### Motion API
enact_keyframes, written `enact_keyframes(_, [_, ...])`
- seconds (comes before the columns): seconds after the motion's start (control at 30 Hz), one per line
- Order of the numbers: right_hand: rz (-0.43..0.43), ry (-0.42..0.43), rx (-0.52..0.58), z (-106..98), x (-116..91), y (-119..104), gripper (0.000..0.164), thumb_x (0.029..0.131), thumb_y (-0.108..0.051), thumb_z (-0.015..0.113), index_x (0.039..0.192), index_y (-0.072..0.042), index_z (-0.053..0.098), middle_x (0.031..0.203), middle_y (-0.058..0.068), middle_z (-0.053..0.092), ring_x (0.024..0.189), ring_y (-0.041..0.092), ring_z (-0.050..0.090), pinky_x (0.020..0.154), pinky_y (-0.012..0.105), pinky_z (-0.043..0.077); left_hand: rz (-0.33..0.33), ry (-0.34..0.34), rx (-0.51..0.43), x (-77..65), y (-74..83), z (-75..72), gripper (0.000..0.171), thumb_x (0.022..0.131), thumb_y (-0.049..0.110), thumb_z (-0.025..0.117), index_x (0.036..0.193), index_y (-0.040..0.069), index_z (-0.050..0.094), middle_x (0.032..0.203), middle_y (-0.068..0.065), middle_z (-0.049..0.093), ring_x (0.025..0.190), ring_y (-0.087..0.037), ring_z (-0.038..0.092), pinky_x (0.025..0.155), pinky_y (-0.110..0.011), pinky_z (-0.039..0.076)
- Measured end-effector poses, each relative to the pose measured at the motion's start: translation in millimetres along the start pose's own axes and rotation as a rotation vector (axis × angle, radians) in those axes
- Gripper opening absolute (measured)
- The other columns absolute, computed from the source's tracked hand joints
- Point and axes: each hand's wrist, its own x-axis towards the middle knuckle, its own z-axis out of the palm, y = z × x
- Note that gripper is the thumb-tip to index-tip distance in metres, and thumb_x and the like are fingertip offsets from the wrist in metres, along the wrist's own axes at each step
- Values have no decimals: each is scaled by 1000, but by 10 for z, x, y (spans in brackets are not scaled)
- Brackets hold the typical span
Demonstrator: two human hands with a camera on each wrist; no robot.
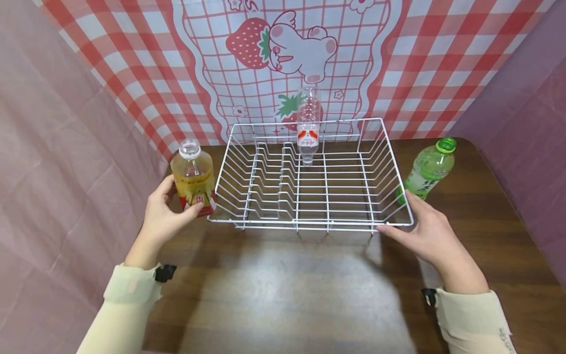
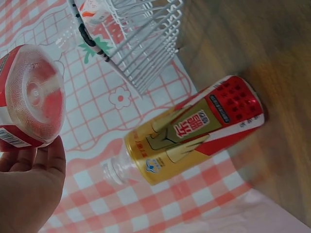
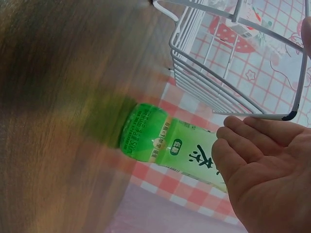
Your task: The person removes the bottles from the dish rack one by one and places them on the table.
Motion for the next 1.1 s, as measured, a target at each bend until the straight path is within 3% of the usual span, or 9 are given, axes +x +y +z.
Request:
enact_keyframes(0.23, [1, -2, 5, -4, 7, -44, 99, 74, -39, 92, 154, -6, 44, 141, 29, 52, 116, 56, 52, 88, 69, 40, -23, 14, -26, -53, -85, -77, 59, 77, -2, 84, 130, 4, 61, 118, -8, 66, 108, -20, 60, 96, -29, 47])
enact_keyframes(0.5, [5, -15, -10, -19, 23, -58, 101, 74, -40, 92, 155, -6, 42, 140, 31, 52, 115, 58, 52, 87, 70, 40, -53, 5, -44, -124, -196, -196, 58, 77, 1, 85, 130, 6, 61, 118, -6, 67, 107, -16, 60, 93, -26, 48])
enact_keyframes(0.67, [9, -12, -17, -16, 21, -53, 101, 74, -40, 92, 155, -6, 43, 139, 31, 53, 115, 58, 52, 87, 70, 40, -87, -18, -54, -151, -183, -253, 60, 78, -3, 83, 132, 1, 59, 120, -11, 66, 106, -17, 61, 92, -23, 49])
enact_keyframes(0.8, [7, -12, -18, -22, 23, -64, 99, 74, -40, 92, 154, -7, 44, 137, 31, 55, 113, 57, 53, 86, 70, 41, -88, -14, -66, -172, -291, -276, 60, 77, -3, 84, 132, 2, 59, 119, -11, 66, 104, -17, 62, 89, -22, 51])
enact_keyframes(1.1, [15, -17, -19, -21, 23, -74, 98, 74, -41, 91, 154, -8, 45, 137, 30, 54, 113, 58, 52, 85, 69, 40, -99, -48, -86, -222, -450, -300, 61, 79, -4, 82, 135, 2, 57, 125, -9, 63, 110, -20, 61, 95, -26, 50])
